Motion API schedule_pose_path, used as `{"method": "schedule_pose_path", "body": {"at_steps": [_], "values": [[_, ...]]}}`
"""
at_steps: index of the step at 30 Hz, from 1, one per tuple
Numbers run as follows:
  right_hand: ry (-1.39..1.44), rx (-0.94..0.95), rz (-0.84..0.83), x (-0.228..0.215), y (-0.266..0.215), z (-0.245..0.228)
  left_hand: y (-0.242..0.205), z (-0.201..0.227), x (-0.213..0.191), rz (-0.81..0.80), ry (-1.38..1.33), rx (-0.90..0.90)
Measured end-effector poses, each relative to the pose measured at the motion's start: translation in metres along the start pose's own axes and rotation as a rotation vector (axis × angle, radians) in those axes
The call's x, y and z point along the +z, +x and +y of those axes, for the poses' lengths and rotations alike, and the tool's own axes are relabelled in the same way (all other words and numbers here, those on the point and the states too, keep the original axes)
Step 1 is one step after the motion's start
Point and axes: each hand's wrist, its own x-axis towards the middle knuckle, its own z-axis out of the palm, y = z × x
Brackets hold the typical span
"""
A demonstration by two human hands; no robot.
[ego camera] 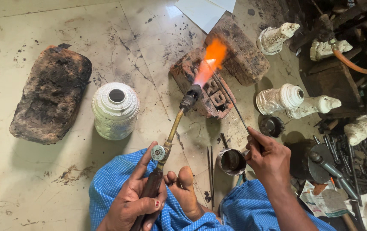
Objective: The person uses a blowtorch to heat a small metal piece held by tweezers on a brick. They repeatedly apply a substance from a small container using a thin rod to the heated metal, likely for soldering or brazing.
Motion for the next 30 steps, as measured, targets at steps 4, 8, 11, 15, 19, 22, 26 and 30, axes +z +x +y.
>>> {"method": "schedule_pose_path", "body": {"at_steps": [4, 8, 11, 15, 19, 22, 26, 30], "values": [[0.04, 0.006, -0.003, -0.001, -0.0015, 0.002, -0.0003, 0.0007, 0.0, 0.016, -0.005, -0.019], [0.009, 0.005, -0.002, -0.0014, -0.0017, 0.0031, 0.0002, 0.0012, -0.0003, 0.0, -0.013, -0.019], [0.074, 0.032, -0.011, -0.0018, -0.002, 0.0034, -0.0004, 0.0004, -0.0004, 0.003, -0.014, -0.016], [0.037, 0.037, -0.01, -0.0015, -0.0018, 0.0033, -0.0017, -0.001, -0.0027, -0.018, -0.021, 0.003], [0.025, 0.038, -0.012, -0.0016, -0.0026, 0.0038, -0.0016, -0.0052, -0.0037, -0.043, -0.088, 0.061], [0.043, 0.015, -0.012, -0.0024, -0.0031, 0.0052, -0.0028, -0.0053, -0.0043, -0.034, -0.103, 0.067], [0.071, 0.024, -0.011, -0.0021, -0.0037, 0.0078, -0.0031, -0.0016, -0.0052, -0.045, -0.12, 0.088], [0.106, 0.034, 0.003, -0.0022, -0.006, 0.0086, -0.005, 0.0005, -0.0034, -0.041, -0.126, 0.092]]}}
